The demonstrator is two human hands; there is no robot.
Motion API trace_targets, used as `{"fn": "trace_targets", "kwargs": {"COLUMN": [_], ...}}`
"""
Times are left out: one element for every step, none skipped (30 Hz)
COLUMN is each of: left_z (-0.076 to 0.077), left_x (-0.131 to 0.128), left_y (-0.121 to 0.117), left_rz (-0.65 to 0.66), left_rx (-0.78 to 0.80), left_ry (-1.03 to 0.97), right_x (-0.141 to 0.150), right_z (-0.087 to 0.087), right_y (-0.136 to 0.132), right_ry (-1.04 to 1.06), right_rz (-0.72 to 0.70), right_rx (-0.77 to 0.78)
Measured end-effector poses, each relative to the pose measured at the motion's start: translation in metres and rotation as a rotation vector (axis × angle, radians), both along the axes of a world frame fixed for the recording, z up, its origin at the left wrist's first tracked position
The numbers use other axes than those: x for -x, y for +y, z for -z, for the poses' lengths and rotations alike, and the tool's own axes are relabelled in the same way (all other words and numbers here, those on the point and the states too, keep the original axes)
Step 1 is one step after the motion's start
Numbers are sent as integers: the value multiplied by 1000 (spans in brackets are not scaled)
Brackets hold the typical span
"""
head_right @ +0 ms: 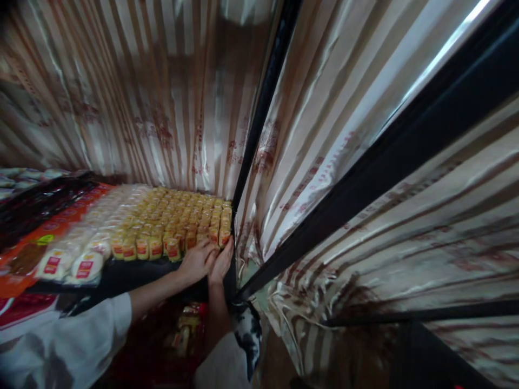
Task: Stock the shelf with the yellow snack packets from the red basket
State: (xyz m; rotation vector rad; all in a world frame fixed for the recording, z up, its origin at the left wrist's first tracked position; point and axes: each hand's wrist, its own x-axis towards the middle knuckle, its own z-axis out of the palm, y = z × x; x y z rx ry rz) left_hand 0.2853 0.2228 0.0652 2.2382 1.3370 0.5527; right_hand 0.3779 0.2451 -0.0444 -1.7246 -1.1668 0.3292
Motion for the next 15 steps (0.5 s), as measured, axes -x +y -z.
{"fn": "trace_targets", "kwargs": {"left_z": [10,20,31,40,47,53,57,59,61,61,62,63,65,68,72], "left_x": [9,17,26,34,42,50,58,66,74,82,90,98,105,112,119], "left_y": [-13,-27,-41,-54,-67,-79,-89,-98,-106,-112,-118,-123,-127,-131,-135], "left_rz": [30,54,61,46,26,-4,-15,-26,-40,-53,-66,-79,-94,-106,-122], "left_rx": [1,8,24,49,75,91,116,148,171,194,209,218,227,239,253], "left_ry": [-78,-145,-199,-244,-286,-318,-327,-326,-324,-319,-315,-309,-299,-281,-259], "right_x": [1,2,3,4,4,5,6,6,6,6,6,7,8,9,10], "right_z": [-2,-4,-6,-7,-8,-9,-9,-10,-11,-12,-15,-18,-23,-28,-33], "right_y": [-1,-1,-2,-3,-3,-4,-4,-4,-4,-5,-5,-7,-8,-11,-14], "right_ry": [-7,-17,-25,-30,-31,-29,-25,-20,-16,-14,-16,-22,-32,-44,-54], "right_rz": [4,12,27,41,52,60,60,63,66,66,61,52,37,25,17], "right_rx": [-3,-12,-24,-35,-42,-45,-41,-35,-26,-19,-15,-14,-17,-20,-20]}}
